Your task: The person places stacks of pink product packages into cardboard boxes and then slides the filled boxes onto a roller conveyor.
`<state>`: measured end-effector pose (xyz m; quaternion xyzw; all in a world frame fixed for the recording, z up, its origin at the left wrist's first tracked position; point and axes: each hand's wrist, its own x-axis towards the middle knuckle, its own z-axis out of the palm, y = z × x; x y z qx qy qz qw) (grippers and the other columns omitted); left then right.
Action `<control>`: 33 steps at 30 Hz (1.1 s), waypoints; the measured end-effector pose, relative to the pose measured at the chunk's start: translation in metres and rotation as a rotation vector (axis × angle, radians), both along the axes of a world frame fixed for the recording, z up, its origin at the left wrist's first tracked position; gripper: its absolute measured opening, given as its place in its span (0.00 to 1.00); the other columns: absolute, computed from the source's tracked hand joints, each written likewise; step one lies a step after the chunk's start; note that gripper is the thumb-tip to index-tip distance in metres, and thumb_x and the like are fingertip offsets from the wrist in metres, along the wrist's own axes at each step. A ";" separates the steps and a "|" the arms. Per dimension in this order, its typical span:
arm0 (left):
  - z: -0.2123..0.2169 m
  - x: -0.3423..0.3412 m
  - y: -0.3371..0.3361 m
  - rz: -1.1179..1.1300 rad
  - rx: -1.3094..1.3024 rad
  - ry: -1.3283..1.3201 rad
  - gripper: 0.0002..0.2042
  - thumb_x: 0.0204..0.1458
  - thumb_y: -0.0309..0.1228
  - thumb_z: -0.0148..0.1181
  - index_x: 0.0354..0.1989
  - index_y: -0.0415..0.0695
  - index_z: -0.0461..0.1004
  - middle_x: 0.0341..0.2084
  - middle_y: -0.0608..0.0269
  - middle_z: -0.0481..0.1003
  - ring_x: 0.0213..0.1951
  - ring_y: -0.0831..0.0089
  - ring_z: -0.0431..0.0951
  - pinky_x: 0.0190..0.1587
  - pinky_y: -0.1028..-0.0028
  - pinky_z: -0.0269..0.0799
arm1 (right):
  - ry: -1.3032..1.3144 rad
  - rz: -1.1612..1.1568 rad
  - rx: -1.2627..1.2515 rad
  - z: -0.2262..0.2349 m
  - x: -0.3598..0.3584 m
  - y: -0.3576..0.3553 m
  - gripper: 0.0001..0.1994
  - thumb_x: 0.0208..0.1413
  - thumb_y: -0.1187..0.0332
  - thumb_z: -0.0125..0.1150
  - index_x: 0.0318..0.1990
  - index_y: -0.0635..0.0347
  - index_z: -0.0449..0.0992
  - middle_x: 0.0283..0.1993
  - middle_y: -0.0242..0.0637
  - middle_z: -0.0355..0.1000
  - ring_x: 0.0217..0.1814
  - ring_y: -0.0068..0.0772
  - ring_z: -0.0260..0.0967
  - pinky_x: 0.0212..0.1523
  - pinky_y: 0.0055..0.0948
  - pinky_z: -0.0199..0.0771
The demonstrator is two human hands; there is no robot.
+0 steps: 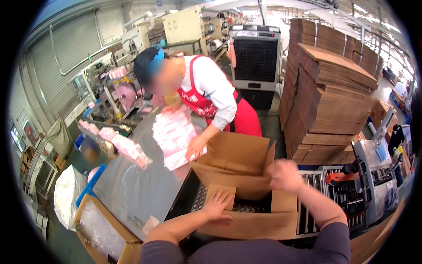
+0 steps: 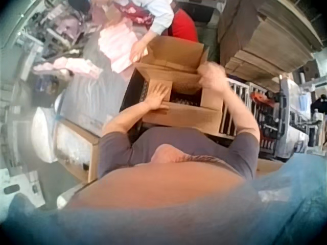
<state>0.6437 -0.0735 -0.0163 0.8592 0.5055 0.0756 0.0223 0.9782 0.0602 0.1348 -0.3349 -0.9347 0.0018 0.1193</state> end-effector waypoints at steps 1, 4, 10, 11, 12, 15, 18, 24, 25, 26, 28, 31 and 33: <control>-0.004 0.016 -0.005 -0.003 -0.037 0.049 0.43 0.50 0.60 0.57 0.70 0.48 0.54 0.69 0.54 0.55 0.70 0.48 0.53 0.68 0.49 0.53 | -0.013 -0.053 -0.141 -0.017 0.031 0.005 0.25 0.57 0.50 0.55 0.58 0.52 0.69 0.59 0.40 0.66 0.64 0.48 0.59 0.60 0.52 0.61; -0.008 0.038 -0.025 -0.020 0.090 0.162 0.44 0.51 0.58 0.57 0.73 0.50 0.49 0.73 0.57 0.47 0.72 0.55 0.49 0.69 0.44 0.46 | -0.292 -0.066 -0.424 -0.050 0.033 -0.031 0.31 0.63 0.47 0.46 0.69 0.51 0.59 0.74 0.44 0.51 0.76 0.54 0.45 0.69 0.62 0.49; -0.028 0.001 -0.013 0.253 -0.144 -0.172 0.43 0.54 0.55 0.57 0.71 0.40 0.51 0.72 0.47 0.49 0.72 0.49 0.48 0.72 0.53 0.42 | -0.033 -0.112 -0.267 -0.116 0.033 -0.088 0.30 0.64 0.53 0.48 0.70 0.54 0.56 0.75 0.47 0.47 0.77 0.54 0.43 0.71 0.61 0.43; -0.016 -0.022 -0.009 0.305 -0.179 -0.176 0.44 0.54 0.56 0.57 0.71 0.37 0.50 0.71 0.44 0.48 0.72 0.47 0.47 0.72 0.55 0.41 | 0.117 -0.181 -0.214 -0.098 0.031 -0.080 0.30 0.64 0.56 0.49 0.70 0.56 0.56 0.75 0.49 0.48 0.77 0.53 0.44 0.71 0.58 0.44; -0.030 -0.053 -0.007 0.395 -0.092 -0.261 0.44 0.54 0.59 0.54 0.68 0.35 0.55 0.68 0.40 0.54 0.70 0.45 0.51 0.71 0.55 0.44 | 0.266 -0.246 -0.158 -0.090 0.027 -0.077 0.29 0.63 0.58 0.51 0.69 0.58 0.57 0.74 0.50 0.49 0.77 0.53 0.45 0.72 0.56 0.45; -0.031 -0.123 0.016 0.834 -0.301 -0.510 0.43 0.57 0.60 0.47 0.71 0.37 0.49 0.71 0.46 0.51 0.72 0.45 0.44 0.72 0.57 0.43 | 0.736 -0.622 -0.455 -0.146 0.054 -0.064 0.29 0.64 0.63 0.51 0.69 0.65 0.55 0.71 0.58 0.54 0.74 0.55 0.49 0.71 0.44 0.51; -0.036 -0.142 0.020 0.837 -0.472 -0.532 0.42 0.59 0.62 0.40 0.72 0.41 0.48 0.72 0.50 0.49 0.73 0.49 0.42 0.72 0.60 0.42 | 0.801 -1.067 -1.143 -0.276 0.067 -0.109 0.42 0.61 0.38 0.40 0.72 0.62 0.50 0.73 0.56 0.51 0.76 0.52 0.46 0.71 0.47 0.50; -0.083 -0.129 0.022 0.785 -1.060 -0.875 0.43 0.57 0.69 0.27 0.74 0.51 0.45 0.73 0.58 0.47 0.74 0.57 0.41 0.71 0.49 0.42 | 1.129 -0.862 -1.227 -0.198 0.121 -0.146 0.15 0.61 0.58 0.55 0.42 0.62 0.77 0.41 0.35 0.79 0.37 0.26 0.77 0.38 0.27 0.77; -0.061 -0.106 0.017 0.835 -1.353 -1.162 0.45 0.56 0.71 0.24 0.74 0.51 0.46 0.72 0.59 0.50 0.74 0.59 0.42 0.70 0.48 0.44 | 1.340 -0.735 -1.206 -0.138 0.111 -0.149 0.14 0.58 0.68 0.54 0.49 0.65 0.74 0.45 0.38 0.78 0.44 0.31 0.77 0.45 0.30 0.78; -0.060 -0.107 0.015 0.750 -1.468 -1.362 0.45 0.56 0.72 0.24 0.74 0.51 0.47 0.72 0.60 0.51 0.73 0.60 0.44 0.69 0.49 0.46 | 1.364 -0.536 -1.283 -0.066 0.079 -0.144 0.20 0.57 0.73 0.53 0.58 0.67 0.69 0.53 0.41 0.75 0.53 0.35 0.74 0.55 0.33 0.75; -0.035 -0.100 0.028 0.533 -1.682 -1.684 0.46 0.55 0.73 0.24 0.73 0.52 0.50 0.71 0.62 0.54 0.72 0.61 0.48 0.69 0.51 0.48 | 1.318 -0.433 -1.359 -0.035 0.047 -0.146 0.26 0.57 0.72 0.53 0.65 0.66 0.62 0.63 0.41 0.67 0.64 0.36 0.65 0.63 0.37 0.65; -0.034 -0.095 0.033 0.590 -1.433 -1.382 0.45 0.56 0.72 0.22 0.73 0.52 0.50 0.71 0.64 0.55 0.71 0.64 0.53 0.68 0.52 0.51 | 1.103 -0.217 -1.355 -0.074 -0.044 -0.125 0.22 0.63 0.70 0.50 0.64 0.62 0.63 0.56 0.42 0.72 0.55 0.35 0.71 0.53 0.37 0.73; -0.013 -0.088 0.025 0.715 -1.259 -1.196 0.41 0.58 0.68 0.26 0.72 0.51 0.52 0.69 0.61 0.57 0.69 0.62 0.55 0.66 0.54 0.54 | 0.452 -0.456 -1.323 -0.071 -0.155 -0.108 0.27 0.67 0.56 0.49 0.65 0.65 0.61 0.59 0.47 0.68 0.58 0.35 0.69 0.58 0.35 0.69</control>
